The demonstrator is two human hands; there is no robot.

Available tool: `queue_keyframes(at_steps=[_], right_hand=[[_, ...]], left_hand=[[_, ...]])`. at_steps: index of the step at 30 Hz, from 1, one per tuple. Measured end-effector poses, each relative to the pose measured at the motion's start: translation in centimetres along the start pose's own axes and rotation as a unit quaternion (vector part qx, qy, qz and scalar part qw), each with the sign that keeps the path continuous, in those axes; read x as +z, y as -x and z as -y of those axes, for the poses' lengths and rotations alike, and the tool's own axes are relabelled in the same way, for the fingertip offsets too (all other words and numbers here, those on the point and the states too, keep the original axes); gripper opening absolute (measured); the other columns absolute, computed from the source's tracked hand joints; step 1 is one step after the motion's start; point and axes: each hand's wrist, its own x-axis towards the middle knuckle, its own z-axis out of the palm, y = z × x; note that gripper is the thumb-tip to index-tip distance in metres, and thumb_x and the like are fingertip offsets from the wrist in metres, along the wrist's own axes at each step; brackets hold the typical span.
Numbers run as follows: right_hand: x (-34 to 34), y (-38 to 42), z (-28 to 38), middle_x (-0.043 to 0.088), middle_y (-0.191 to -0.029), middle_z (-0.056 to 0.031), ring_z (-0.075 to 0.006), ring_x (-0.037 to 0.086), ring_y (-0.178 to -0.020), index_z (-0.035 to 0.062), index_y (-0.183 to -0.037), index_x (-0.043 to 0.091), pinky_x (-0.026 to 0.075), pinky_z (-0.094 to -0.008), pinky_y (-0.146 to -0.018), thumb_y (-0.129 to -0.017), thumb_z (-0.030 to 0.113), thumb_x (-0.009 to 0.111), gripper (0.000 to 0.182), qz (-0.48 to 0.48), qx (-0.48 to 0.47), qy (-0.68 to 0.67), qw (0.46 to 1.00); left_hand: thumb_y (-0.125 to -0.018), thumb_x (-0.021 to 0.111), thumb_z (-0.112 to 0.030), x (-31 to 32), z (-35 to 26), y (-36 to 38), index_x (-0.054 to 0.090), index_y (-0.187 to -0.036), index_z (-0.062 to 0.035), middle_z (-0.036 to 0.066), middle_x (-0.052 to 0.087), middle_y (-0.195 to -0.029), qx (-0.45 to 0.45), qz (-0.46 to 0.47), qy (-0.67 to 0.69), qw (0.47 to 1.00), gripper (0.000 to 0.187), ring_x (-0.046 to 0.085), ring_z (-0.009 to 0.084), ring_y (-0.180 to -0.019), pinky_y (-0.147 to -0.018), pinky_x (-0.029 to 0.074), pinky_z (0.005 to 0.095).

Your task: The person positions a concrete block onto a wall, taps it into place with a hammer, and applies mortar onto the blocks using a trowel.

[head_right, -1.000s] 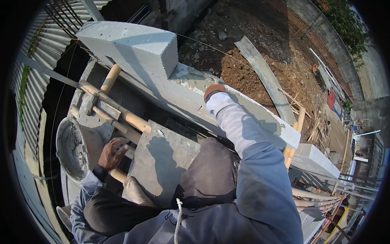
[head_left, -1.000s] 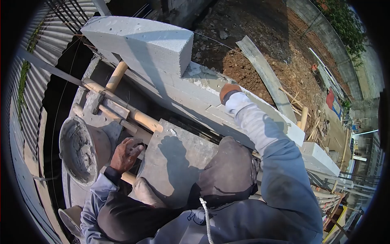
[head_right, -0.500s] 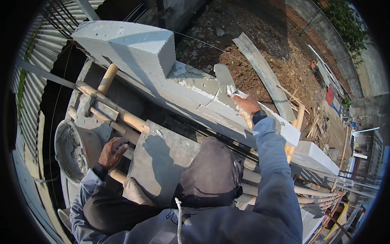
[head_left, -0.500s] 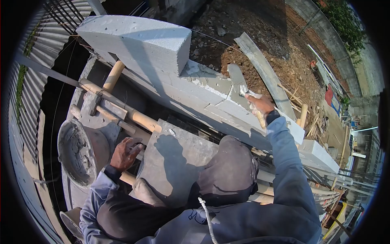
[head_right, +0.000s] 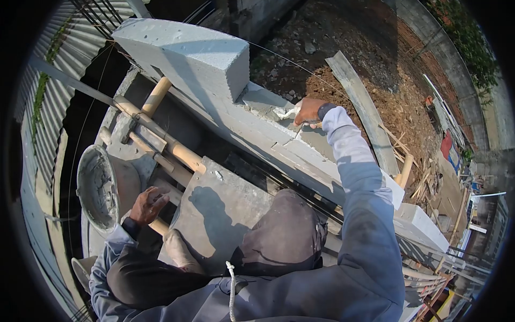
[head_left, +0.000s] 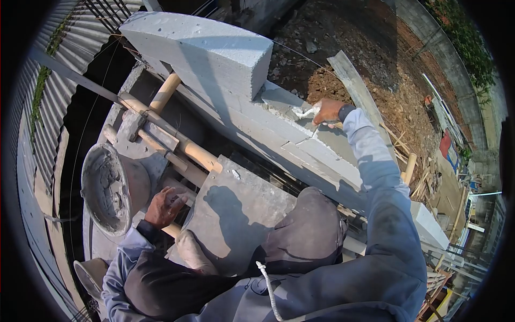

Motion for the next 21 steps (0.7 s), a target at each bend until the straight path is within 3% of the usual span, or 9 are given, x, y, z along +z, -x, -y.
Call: queue_keyframes(at_steps=[3,10,12,15,16,18,21], right_hand=[[-0.1,0.9,3.1,0.063,-0.066,-0.0074,-0.0167,0.058,-0.049,0.0003,-0.084,0.064,0.043,-0.0326,-0.044,-0.068,0.028,0.071,0.033,0.049,-0.023,0.047,0.997],[7.4,5.1,2.8,0.064,-0.069,-0.0110,-0.0209,0.061,-0.049,-0.0012,-0.096,0.065,0.048,-0.0341,-0.049,-0.065,0.028,0.074,0.044,0.107,-0.089,-0.084,0.987],[10.5,7.8,0.3,0.063,-0.066,-0.0089,-0.0170,0.059,-0.048,0.0001,-0.102,0.065,0.047,-0.0317,-0.048,-0.068,0.024,0.074,0.042,0.018,-0.106,-0.142,0.984],[12.0,12.9,-3.1,0.062,-0.064,-0.0072,-0.0123,0.057,-0.046,-0.0022,-0.104,0.063,0.045,-0.0277,-0.045,-0.073,0.018,0.070,0.037,0.013,-0.069,-0.413,0.908],[11.9,14.3,-4.4,0.062,-0.065,-0.0084,-0.0139,0.057,-0.045,-0.0043,-0.106,0.062,0.045,-0.0286,-0.045,-0.072,0.019,0.072,0.043,-0.035,-0.046,-0.394,0.917],[11.5,16.2,-8.1,0.064,-0.073,-0.0105,-0.0173,0.061,-0.056,-0.0034,-0.102,0.061,0.048,-0.0316,-0.056,-0.071,0.019,0.073,0.040,-0.087,-0.018,-0.367,0.926],[12.7,16.9,-11.8,0.066,-0.080,-0.0153,-0.0233,0.065,-0.076,-0.0019,-0.107,0.060,0.048,-0.0351,-0.072,-0.068,0.028,0.075,0.051,-0.309,0.068,-0.171,0.933]], left_hand=[[-0.087,0.060,-0.027,0.4,-0.3,-0.4,0.061,-0.107,0.0020,0.022,0.062,-0.097,-0.001,0.009,0.007,1.000,0.035,0.061,0.0367,-0.088,-0.079,0.048,0.0397],[-0.087,0.061,-0.025,0.3,-2.8,-1.0,0.062,-0.105,0.0026,0.022,0.062,-0.097,0.025,-0.014,0.028,0.999,0.032,0.062,0.0360,-0.088,-0.078,0.048,0.0386],[-0.088,0.060,-0.024,0.4,-2.5,-1.1,0.062,-0.104,0.0024,0.022,0.062,-0.097,0.027,-0.020,0.018,0.999,0.032,0.062,0.0358,-0.088,-0.078,0.048,0.0383],[-0.088,0.060,-0.026,0.5,-1.2,-0.8,0.062,-0.104,0.0016,0.021,0.063,-0.098,0.016,-0.014,-0.005,1.000,0.032,0.062,0.0356,-0.089,-0.077,0.048,0.0378],[-0.088,0.060,-0.026,0.6,-1.2,-0.8,0.062,-0.105,0.0016,0.021,0.063,-0.098,0.019,-0.012,-0.009,1.000,0.033,0.062,0.0355,-0.089,-0.077,0.049,0.0377],[-0.088,0.060,-0.027,0.7,-1.4,-1.4,0.062,-0.106,0.0014,0.021,0.063,-0.099,0.033,-0.005,-0.014,0.999,0.034,0.062,0.0353,-0.090,-0.078,0.049,0.0376],[-0.088,0.059,-0.028,1.2,-0.5,-2.4,0.062,-0.107,0.0011,0.020,0.063,-0.100,0.069,0.012,-0.031,0.997,0.035,0.062,0.0349,-0.091,-0.078,0.049,0.0377]])
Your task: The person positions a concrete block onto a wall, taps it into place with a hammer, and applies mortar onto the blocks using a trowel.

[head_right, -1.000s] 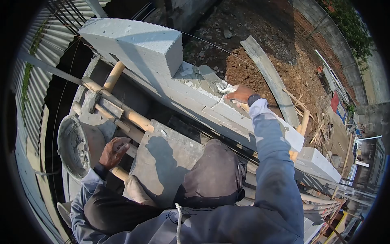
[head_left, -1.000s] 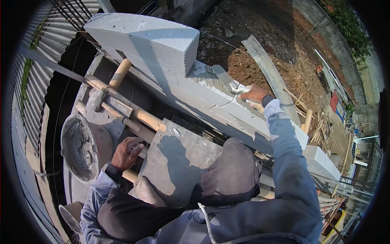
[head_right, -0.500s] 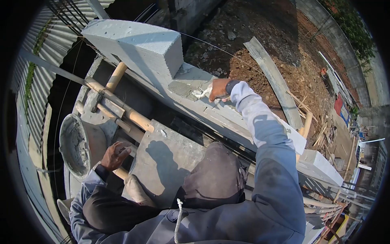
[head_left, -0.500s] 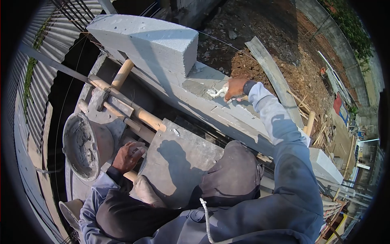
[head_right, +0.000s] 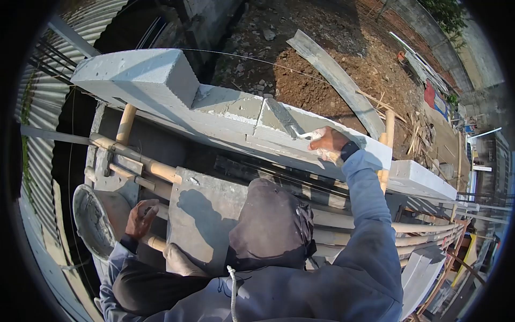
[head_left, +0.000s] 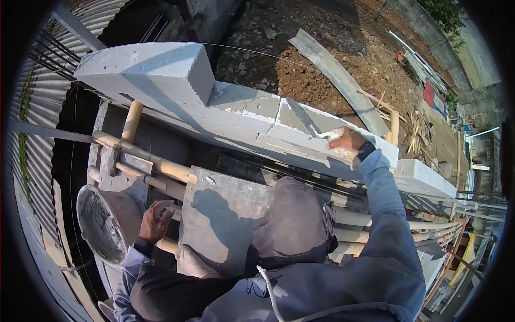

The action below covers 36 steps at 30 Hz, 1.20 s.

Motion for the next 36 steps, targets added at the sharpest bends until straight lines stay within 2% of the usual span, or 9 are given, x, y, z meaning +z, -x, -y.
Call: queue_keyframes(at_steps=[3,5,9,13,17,19,26,32,36], right_hand=[[-0.5,-3.4,1.7,0.066,-0.083,-0.0191,-0.0285,0.062,-0.090,0.0000,-0.105,0.062,0.045,-0.0369,-0.081,-0.065,0.036,0.076,0.055,0.233,0.024,-0.020,0.972],[1.3,-4.0,4.9,0.066,-0.084,-0.0198,-0.0296,0.062,-0.077,-0.0034,-0.091,0.065,0.048,-0.0381,-0.075,-0.064,0.033,0.075,0.046,0.144,0.063,0.054,0.986],[2.8,-6.5,9.4,0.066,-0.073,-0.0194,-0.0312,0.062,-0.058,-0.0119,-0.079,0.063,0.051,-0.0409,-0.057,-0.063,0.029,0.072,0.045,0.235,0.019,0.053,0.970],[6.1,-4.9,11.7,0.065,-0.070,-0.0200,-0.0280,0.065,-0.056,-0.0109,-0.081,0.063,0.053,-0.0400,-0.059,-0.065,0.021,0.064,0.035,0.171,-0.054,0.156,0.971],[7.1,-0.7,11.3,0.067,-0.076,-0.0191,-0.0301,0.067,-0.063,-0.0035,-0.083,0.067,0.055,-0.0386,-0.060,-0.065,0.020,0.064,0.030,0.285,0.000,0.107,0.953],[9.5,1.7,7.7,0.067,-0.078,-0.0199,-0.0317,0.067,-0.072,-0.0017,-0.089,0.068,0.054,-0.0397,-0.069,-0.065,0.024,0.067,0.035,0.168,-0.078,0.080,0.979],[3.9,6.3,2.9,0.056,-0.061,-0.0079,-0.0200,0.054,-0.044,0.0005,-0.081,0.064,0.044,-0.0352,-0.039,-0.071,0.021,0.072,0.024,0.118,0.223,-0.436,0.864],[5.3,3.9,5.7,0.059,-0.063,-0.0131,-0.0228,0.058,-0.047,-0.0070,-0.078,0.062,0.048,-0.0350,-0.041,-0.072,0.019,0.073,0.029,0.114,0.202,-0.362,0.903],[8.0,0.1,10.6,0.067,-0.076,-0.0211,-0.0268,0.067,-0.061,-0.0104,-0.074,0.065,0.053,-0.0370,-0.059,-0.070,0.027,0.068,0.037,0.215,0.045,-0.083,0.972]], left_hand=[[-0.088,0.060,-0.028,-0.1,-1.6,-0.9,0.062,-0.107,0.0012,0.020,0.062,-0.101,-0.011,0.004,-0.001,1.000,0.035,0.063,0.0337,-0.091,-0.077,0.050,0.0370],[-0.088,0.060,-0.028,0.2,-1.4,-1.2,0.062,-0.107,0.0012,0.020,0.062,-0.101,0.016,-0.005,-0.017,1.000,0.035,0.063,0.0329,-0.090,-0.077,0.050,0.0362],[-0.088,0.060,-0.027,-0.2,-2.0,-0.4,0.062,-0.107,0.0011,0.020,0.063,-0.100,-0.007,-0.004,0.006,1.000,0.034,0.064,0.0318,-0.088,-0.075,0.051,0.0349],[-0.088,0.060,-0.026,-0.2,-0.8,-0.2,0.062,-0.107,0.0006,0.019,0.063,-0.100,0.006,-0.002,-0.021,1.000,0.032,0.064,0.0308,-0.088,-0.076,0.051,0.0349],[-0.087,0.060,-0.025,-0.2,-2.1,-0.8,0.063,-0.107,0.0001,0.018,0.064,-0.099,0.002,-0.006,-0.004,1.000,0.032,0.064,0.0289,-0.090,-0.078,0.051,0.0345],[-0.087,0.060,-0.024,-0.2,-2.1,-1.3,0.063,-0.107,-0.0001,0.018,0.064,-0.098,-0.003,-0.001,0.002,1.000,0.031,0.064,0.0285,-0.090,-0.079,0.050,0.0343],[-0.087,0.060,-0.025,-0.2,-1.5,-0.8,0.063,-0.108,-0.0006,0.018,0.064,-0.098,-0.035,0.013,-0.014,0.999,0.032,0.064,0.0292,-0.090,-0.079,0.050,0.0352],[-0.089,0.059,-0.025,0.6,-1.7,-0.9,0.062,-0.107,0.0004,0.018,0.064,-0.099,0.003,0.018,-0.016,1.000,0.032,0.065,0.0286,-0.087,-0.077,0.051,0.0344],[-0.089,0.059,-0.023,0.4,-1.0,-0.7,0.061,-0.107,0.0012,0.019,0.063,-0.098,-0.006,0.015,-0.022,1.000,0.030,0.065,0.0282,-0.087,-0.076,0.051,0.0339]])
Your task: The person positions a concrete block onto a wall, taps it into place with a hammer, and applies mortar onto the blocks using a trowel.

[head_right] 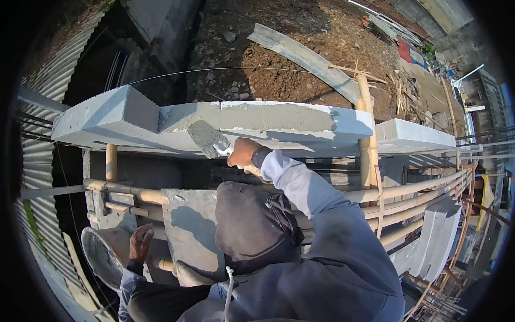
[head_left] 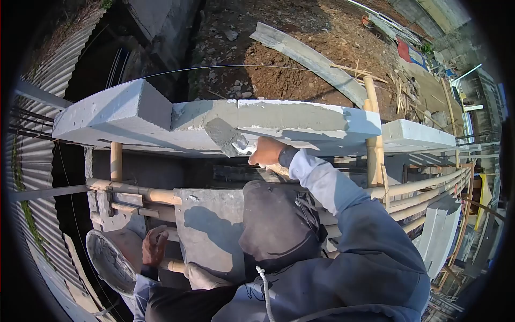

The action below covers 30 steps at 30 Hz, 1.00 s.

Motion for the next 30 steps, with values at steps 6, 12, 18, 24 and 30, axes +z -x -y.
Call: queue_keyframes(at_steps=[6,12,18,24,30], right_hand=[[2.4,-0.7,1.7,0.062,-0.066,-0.0081,-0.0170,0.058,-0.053,-0.0008,-0.090,0.066,0.046,-0.0301,-0.050,-0.072,0.020,0.071,0.028,0.105,-0.078,-0.189,0.973],[2.9,-3.0,5.1,0.055,-0.064,-0.0062,-0.0184,0.055,-0.050,0.0051,-0.083,0.058,0.047,-0.0328,-0.047,-0.076,0.021,0.068,0.020,0.183,-0.133,-0.589,0.776],[8.1,-5.7,14.4,0.052,-0.064,-0.0045,-0.0181,0.054,-0.051,0.0076,-0.079,0.054,0.047,-0.0339,-0.052,-0.080,0.024,0.062,0.019,0.130,-0.097,-0.708,0.687],[9.0,-6.0,22.4,0.052,-0.065,-0.0062,-0.0202,0.055,-0.049,0.0058,-0.078,0.053,0.048,-0.0372,-0.048,-0.076,0.023,0.063,0.020,0.034,-0.097,-0.718,0.689],[10.6,-1.7,18.6,0.052,-0.063,-0.0097,-0.0211,0.054,-0.044,-0.0002,-0.086,0.052,0.047,-0.0362,-0.042,-0.073,0.016,0.065,0.024,0.050,-0.083,-0.549,0.830]], left_hand=[[-0.089,0.060,-0.024,-0.6,-0.4,0.0,0.061,-0.106,0.0003,0.019,0.063,-0.098,0.029,-0.032,-0.016,0.999,0.030,0.063,0.0315,-0.089,-0.075,0.051,0.0362],[-0.089,0.060,-0.025,-0.3,3.9,1.8,0.062,-0.105,-0.0008,0.020,0.063,-0.100,0.132,-0.023,-0.095,0.986,0.029,0.063,0.0336,-0.091,-0.075,0.051,0.0381],[-0.088,0.061,-0.024,-1.8,0.7,3.0,0.062,-0.107,-0.0015,0.019,0.063,-0.100,-0.011,-0.045,-0.003,0.999,0.029,0.063,0.0329,-0.088,-0.075,0.051,0.0375],[-0.088,0.062,-0.025,-2.4,-0.5,5.0,0.063,-0.107,-0.0021,0.018,0.063,-0.098,-0.057,-0.030,0.051,0.997,0.030,0.063,0.0311,-0.087,-0.075,0.050,0.0357],[-0.089,0.061,-0.029,-2.0,2.4,5.3,0.064,-0.106,-0.0012,0.019,0.063,-0.097,-0.034,-0.044,0.048,0.997,0.033,0.063,0.0320,-0.088,-0.079,0.048,0.0365]])
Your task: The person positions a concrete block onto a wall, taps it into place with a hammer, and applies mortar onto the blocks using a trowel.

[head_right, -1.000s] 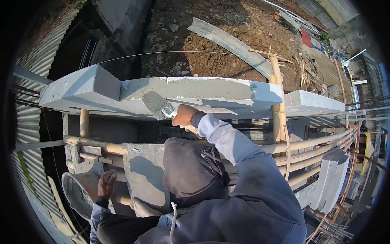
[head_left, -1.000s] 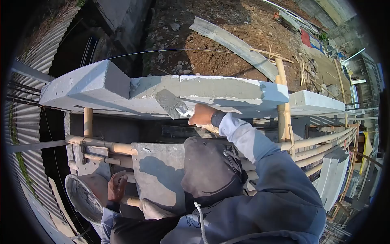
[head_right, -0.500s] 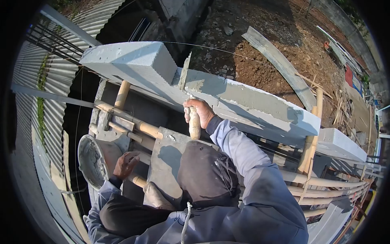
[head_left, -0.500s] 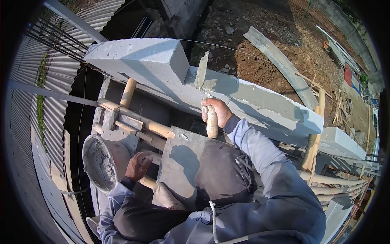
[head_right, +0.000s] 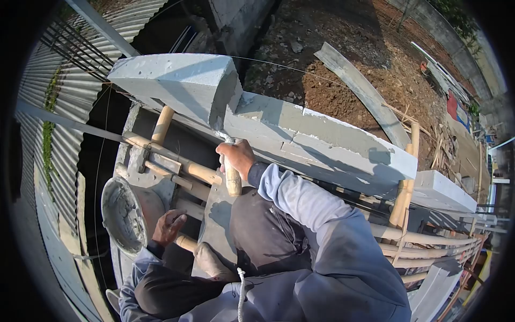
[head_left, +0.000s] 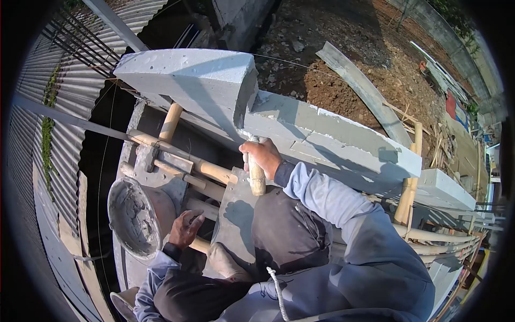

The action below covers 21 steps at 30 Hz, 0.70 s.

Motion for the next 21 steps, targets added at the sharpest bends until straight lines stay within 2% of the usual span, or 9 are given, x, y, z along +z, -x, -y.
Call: queue_keyframes(at_steps=[2,6,7,10,11,13,16,19,21], right_hand=[[-1.2,0.7,-0.8,0.052,-0.062,-0.0098,-0.0214,0.054,-0.042,-0.0012,-0.092,0.050,0.046,-0.0354,-0.040,-0.073,0.014,0.064,0.028,-0.001,0.011,0.044,0.999],[-6.2,0.9,-2.3,0.056,-0.062,-0.0115,-0.0190,0.053,-0.042,-0.0016,-0.077,0.056,0.044,-0.0330,-0.039,-0.073,0.016,0.066,0.020,0.002,-0.005,0.212,0.977],[-6.7,1.5,-2.3,0.054,-0.061,-0.0095,-0.0186,0.054,-0.044,-0.0010,-0.079,0.056,0.044,-0.0323,-0.038,-0.073,0.015,0.065,0.020,-0.010,-0.011,0.220,0.975],[-8.2,1.2,-0.3,0.052,-0.062,-0.0068,-0.0185,0.052,-0.043,0.0009,-0.083,0.056,0.045,-0.0324,-0.039,-0.073,0.015,0.065,0.020,0.005,-0.024,0.078,0.997],[-8.3,0.5,1.4,0.053,-0.064,-0.0070,-0.0180,0.051,-0.043,0.0023,-0.082,0.056,0.045,-0.0321,-0.040,-0.074,0.018,0.066,0.020,-0.018,-0.014,0.057,0.998],[-9.5,-1.8,4.4,0.053,-0.065,-0.0077,-0.0195,0.056,-0.048,0.0023,-0.085,0.054,0.047,-0.0362,-0.042,-0.071,0.019,0.067,0.025,0.008,0.013,0.029,0.999],[-9.3,-3.3,6.3,0.053,-0.063,-0.0069,-0.0181,0.054,-0.044,0.0030,-0.080,0.056,0.047,-0.0334,-0.041,-0.074,0.018,0.066,0.019,0.024,0.037,0.114,0.993],[-8.2,-3.1,2.4,0.055,-0.064,-0.0100,-0.0211,0.056,-0.046,-0.0006,-0.081,0.055,0.048,-0.0375,-0.042,-0.071,0.017,0.066,0.023,0.049,0.041,0.122,0.990],[-8.3,-2.2,-0.4,0.054,-0.061,-0.0102,-0.0213,0.055,-0.043,-0.0019,-0.080,0.055,0.047,-0.0367,-0.039,-0.071,0.014,0.065,0.021,0.023,0.038,0.151,0.988]], left_hand=[[-0.089,0.060,-0.030,0.5,-0.3,-1.1,0.064,-0.106,-0.0008,0.019,0.064,-0.098,0.014,0.019,0.008,1.000,0.034,0.063,0.0325,-0.089,-0.079,0.048,0.0364],[-0.091,0.057,-0.034,2.1,-1.8,-2.5,0.063,-0.108,-0.0005,0.019,0.064,-0.101,0.030,0.068,0.017,0.997,0.038,0.062,0.0304,-0.091,-0.081,0.048,0.0363],[-0.091,0.057,-0.034,2.2,-2.3,-2.5,0.063,-0.108,-0.0004,0.018,0.064,-0.101,0.017,0.077,0.023,0.997,0.038,0.062,0.0307,-0.090,-0.081,0.048,0.0365],[-0.090,0.058,-0.031,1.9,-3.6,-2.5,0.063,-0.107,-0.0002,0.019,0.064,-0.100,-0.007,0.076,0.035,0.996,0.036,0.063,0.0316,-0.090,-0.080,0.048,0.0369],[-0.090,0.059,-0.029,1.8,-3.8,-2.5,0.063,-0.107,-0.0002,0.020,0.064,-0.101,-0.007,0.063,0.038,0.997,0.034,0.063,0.0321,-0.091,-0.080,0.049,0.0370],[-0.089,0.060,-0.026,1.5,-4.3,-2.3,0.063,-0.107,-0.0003,0.020,0.064,-0.101,-0.007,0.041,0.031,0.999,0.031,0.064,0.0325,-0.091,-0.080,0.049,0.0369],[-0.089,0.059,-0.026,1.1,-4.9,-2.0,0.062,-0.108,0.0000,0.020,0.064,-0.101,-0.015,0.013,0.019,1.000,0.032,0.064,0.0323,-0.091,-0.081,0.048,0.0365],[-0.090,0.058,-0.026,1.5,-4.3,-1.5,0.062,-0.107,0.0006,0.020,0.064,-0.101,-0.018,0.004,-0.011,1.000,0.032,0.063,0.0324,-0.092,-0.082,0.048,0.0375],[-0.090,0.058,-0.027,1.6,-5.2,-1.9,0.062,-0.106,0.0007,0.020,0.064,-0.101,-0.024,0.017,-0.029,0.999,0.033,0.063,0.0326,-0.092,-0.081,0.048,0.0377]])
